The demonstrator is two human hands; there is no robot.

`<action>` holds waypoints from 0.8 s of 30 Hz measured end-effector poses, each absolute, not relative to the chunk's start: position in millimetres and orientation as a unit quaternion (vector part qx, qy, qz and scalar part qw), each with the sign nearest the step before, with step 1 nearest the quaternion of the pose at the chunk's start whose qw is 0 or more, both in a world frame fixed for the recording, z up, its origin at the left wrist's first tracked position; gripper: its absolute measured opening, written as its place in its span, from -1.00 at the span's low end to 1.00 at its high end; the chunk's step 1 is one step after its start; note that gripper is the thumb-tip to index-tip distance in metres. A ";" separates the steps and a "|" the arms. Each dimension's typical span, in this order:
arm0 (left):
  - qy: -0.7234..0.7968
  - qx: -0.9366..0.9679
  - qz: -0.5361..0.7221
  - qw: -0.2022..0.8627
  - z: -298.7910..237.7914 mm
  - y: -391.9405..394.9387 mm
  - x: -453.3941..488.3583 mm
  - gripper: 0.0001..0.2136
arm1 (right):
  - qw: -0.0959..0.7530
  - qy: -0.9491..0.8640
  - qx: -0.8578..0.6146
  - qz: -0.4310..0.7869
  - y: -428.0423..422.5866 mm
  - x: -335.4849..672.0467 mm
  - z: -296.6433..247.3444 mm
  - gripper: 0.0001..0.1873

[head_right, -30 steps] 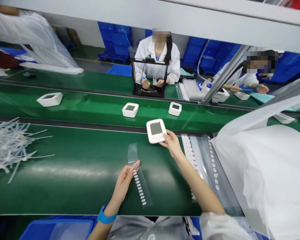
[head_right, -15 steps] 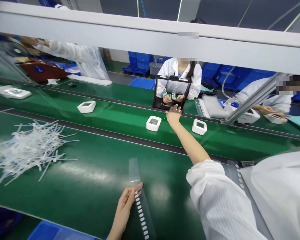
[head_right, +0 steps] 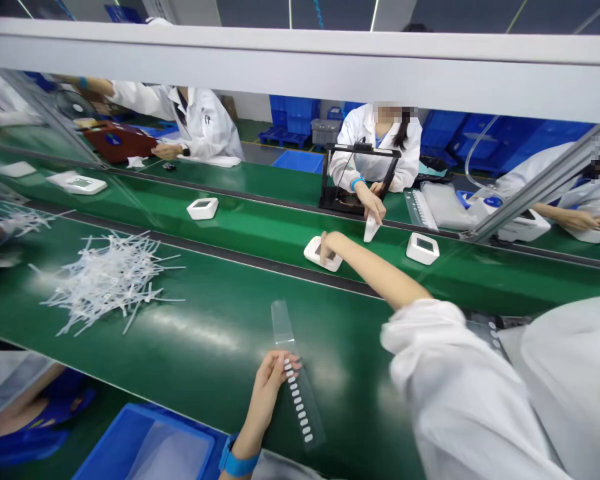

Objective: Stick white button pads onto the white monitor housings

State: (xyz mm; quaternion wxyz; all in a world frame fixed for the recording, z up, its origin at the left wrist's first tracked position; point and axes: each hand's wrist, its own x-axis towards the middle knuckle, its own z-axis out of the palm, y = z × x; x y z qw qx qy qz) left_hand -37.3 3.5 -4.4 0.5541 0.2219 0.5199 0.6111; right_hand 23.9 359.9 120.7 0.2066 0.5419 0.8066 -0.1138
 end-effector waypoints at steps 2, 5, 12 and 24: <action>0.526 0.215 0.605 0.557 -3.8 2.7 -36.9 -0.65 | 0.232 0.851 0.469 -0.040 318.8 50.2 114.5 0.26; 0.529 0.218 0.599 0.560 -2.9 2.9 -35.4 -0.63 | 0.181 0.940 0.276 0.083 250.9 105.5 94.1 0.16; 0.483 0.256 0.537 0.643 -1.4 5.0 -12.8 -0.62 | 0.055 0.985 0.137 -0.092 177.3 208.6 68.5 -0.52; 0.458 0.264 0.510 0.678 -9.3 -2.4 23.8 -0.58 | -0.336 0.790 0.436 -0.270 31.6 188.2 43.3 -0.86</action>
